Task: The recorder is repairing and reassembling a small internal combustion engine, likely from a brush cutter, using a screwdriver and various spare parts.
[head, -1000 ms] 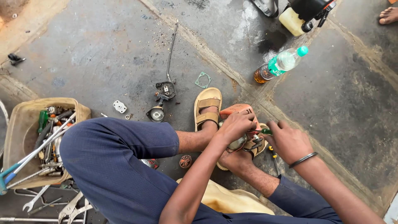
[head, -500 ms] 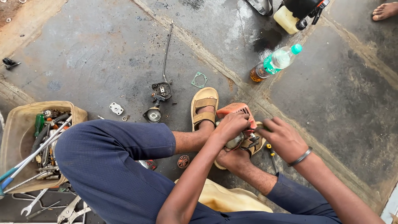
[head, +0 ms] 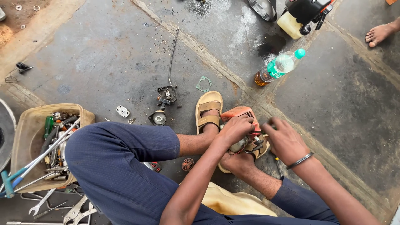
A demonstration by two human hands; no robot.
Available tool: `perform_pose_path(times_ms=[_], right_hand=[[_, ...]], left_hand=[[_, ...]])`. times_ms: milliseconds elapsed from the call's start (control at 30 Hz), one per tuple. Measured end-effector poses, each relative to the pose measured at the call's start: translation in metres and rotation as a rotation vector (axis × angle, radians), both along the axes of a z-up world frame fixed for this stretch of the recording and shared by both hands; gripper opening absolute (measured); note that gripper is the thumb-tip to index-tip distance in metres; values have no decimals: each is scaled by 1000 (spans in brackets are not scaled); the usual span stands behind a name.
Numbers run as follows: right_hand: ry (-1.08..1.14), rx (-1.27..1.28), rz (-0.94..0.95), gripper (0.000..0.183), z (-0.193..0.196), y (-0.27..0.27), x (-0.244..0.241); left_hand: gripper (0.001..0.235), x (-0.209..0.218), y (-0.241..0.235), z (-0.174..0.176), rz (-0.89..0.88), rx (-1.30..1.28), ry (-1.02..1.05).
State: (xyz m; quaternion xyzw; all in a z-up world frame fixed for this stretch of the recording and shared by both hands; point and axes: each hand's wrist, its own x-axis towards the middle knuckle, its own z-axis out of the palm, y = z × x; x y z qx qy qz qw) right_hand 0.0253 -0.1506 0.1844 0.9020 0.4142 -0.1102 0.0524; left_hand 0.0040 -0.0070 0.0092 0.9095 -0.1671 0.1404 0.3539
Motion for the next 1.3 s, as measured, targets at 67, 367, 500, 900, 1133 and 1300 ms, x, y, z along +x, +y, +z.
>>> perform_pose_path(times_ms=[67, 367, 500, 900, 1133, 1300], right_hand=[[47, -97, -198, 36, 3, 4, -2], [29, 125, 114, 61, -21, -18, 3], [22, 106, 63, 45, -29, -32, 9], [30, 466, -493, 18, -52, -100, -47], [67, 635, -690, 20, -75, -130, -67], [62, 689, -704, 18, -80, -137, -59]], left_hand=[[14, 1, 0, 0, -4, -10, 4], [19, 0, 1, -2, -23, -68, 28], [18, 1, 2, -4, -9, -73, 12], [16, 24, -30, -31, -243, 316, -189], [43, 44, -41, -56, -389, 677, -718], [54, 33, -18, -35, -462, 715, -595]])
